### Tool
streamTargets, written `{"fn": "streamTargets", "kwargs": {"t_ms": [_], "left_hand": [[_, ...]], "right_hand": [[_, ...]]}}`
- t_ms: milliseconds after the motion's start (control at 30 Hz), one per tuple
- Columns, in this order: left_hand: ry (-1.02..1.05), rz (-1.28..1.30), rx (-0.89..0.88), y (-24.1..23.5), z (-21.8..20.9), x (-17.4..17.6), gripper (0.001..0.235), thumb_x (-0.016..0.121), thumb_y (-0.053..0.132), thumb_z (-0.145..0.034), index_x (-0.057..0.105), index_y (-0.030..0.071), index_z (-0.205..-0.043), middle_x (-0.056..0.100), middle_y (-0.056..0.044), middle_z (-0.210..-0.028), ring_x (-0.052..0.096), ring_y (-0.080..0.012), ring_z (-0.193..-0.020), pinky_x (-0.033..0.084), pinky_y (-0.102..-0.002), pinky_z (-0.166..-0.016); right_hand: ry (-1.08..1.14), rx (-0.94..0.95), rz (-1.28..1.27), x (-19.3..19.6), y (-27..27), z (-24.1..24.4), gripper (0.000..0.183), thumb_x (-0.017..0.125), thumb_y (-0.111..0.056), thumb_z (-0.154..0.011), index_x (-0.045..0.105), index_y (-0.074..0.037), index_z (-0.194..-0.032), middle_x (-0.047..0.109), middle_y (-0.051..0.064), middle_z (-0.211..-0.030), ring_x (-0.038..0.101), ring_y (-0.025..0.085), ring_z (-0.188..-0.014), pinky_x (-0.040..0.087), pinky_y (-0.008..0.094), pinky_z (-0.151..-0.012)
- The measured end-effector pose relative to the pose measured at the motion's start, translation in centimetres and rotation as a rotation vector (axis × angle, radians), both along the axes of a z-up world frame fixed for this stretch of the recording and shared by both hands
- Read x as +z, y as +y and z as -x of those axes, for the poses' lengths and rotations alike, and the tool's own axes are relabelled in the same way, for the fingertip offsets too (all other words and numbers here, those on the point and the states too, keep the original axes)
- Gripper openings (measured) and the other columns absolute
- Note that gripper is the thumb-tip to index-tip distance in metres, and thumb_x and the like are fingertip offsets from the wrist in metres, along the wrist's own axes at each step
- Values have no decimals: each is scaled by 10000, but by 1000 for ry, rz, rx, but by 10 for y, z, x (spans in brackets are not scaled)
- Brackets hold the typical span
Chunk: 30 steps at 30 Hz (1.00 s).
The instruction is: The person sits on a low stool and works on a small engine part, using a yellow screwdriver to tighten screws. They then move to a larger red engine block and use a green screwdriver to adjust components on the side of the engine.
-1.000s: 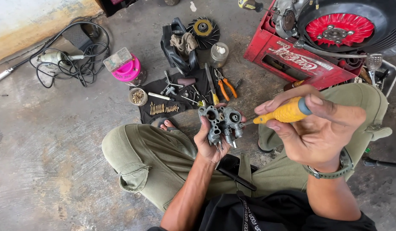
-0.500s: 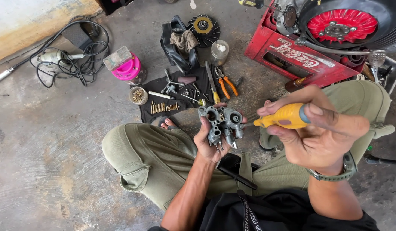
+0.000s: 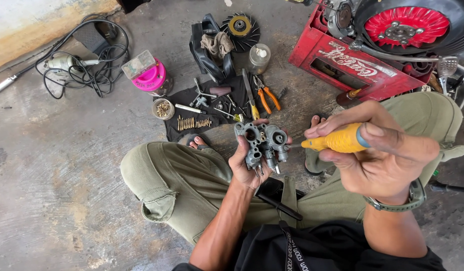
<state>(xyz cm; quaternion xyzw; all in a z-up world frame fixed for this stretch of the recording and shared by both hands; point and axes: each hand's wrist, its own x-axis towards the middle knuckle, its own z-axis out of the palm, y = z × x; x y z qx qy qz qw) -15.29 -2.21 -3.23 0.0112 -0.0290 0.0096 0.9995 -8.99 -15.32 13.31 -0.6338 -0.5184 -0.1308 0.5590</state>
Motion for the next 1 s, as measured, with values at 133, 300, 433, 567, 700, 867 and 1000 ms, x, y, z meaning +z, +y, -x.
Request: {"fn": "streamTargets", "kwargs": {"t_ms": [133,300,433,567,700,867,1000], "left_hand": [[-8,8,-34,-3,1,-2,581,598,374,-874,396,30,-1296,508,-344,-1165,542,-474,-1076,505,-511,-866],[-74,9,-39,-2,0,4,573,639,330,-856,392,71,-1303,387,-363,-1322,527,-479,-1102,499,-503,-900],[-129,-28,-30,-2,0,3,568,637,343,-869,388,87,-1310,398,-345,-1324,430,-517,-1210,374,-548,-1044],[-152,-12,-26,-4,0,3,493,639,349,-876,441,104,-1256,445,-302,-1295,416,-491,-1244,367,-526,-1053],[-145,-7,-19,-3,1,6,481,613,382,-891,465,106,-1256,464,-289,-1288,409,-496,-1251,353,-548,-1064],[-93,-6,-42,-5,3,1,513,616,408,-872,456,100,-1250,476,-301,-1248,501,-476,-1135,403,-529,-986],[-33,46,-55,-5,2,0,525,593,404,-871,439,74,-1248,457,-334,-1232,551,-468,-1056,523,-475,-826]], "right_hand": [[-51,-108,-17,-6,-1,1,560,662,-21,-807,294,-128,-1214,463,229,-964,659,289,-767,640,377,-730],[14,19,-19,-1,0,5,476,516,-10,-882,292,-142,-1280,478,293,-1033,599,344,-941,638,461,-891],[168,62,-39,-2,-5,16,457,463,47,-903,316,-150,-1288,500,332,-1053,635,392,-984,631,519,-964],[68,1,40,0,-10,14,489,483,73,-892,271,-132,-1282,531,264,-1003,685,344,-919,664,449,-884],[-53,37,63,1,-11,8,550,495,143,-826,226,-107,-1234,528,267,-986,698,316,-884,666,325,-746],[-88,-96,33,1,0,13,525,597,25,-809,241,-156,-1150,491,254,-880,667,290,-749,609,302,-619],[-126,-194,53,-7,-6,11,640,725,-49,-762,264,-172,-1188,452,230,-874,664,308,-726,593,352,-607]]}}
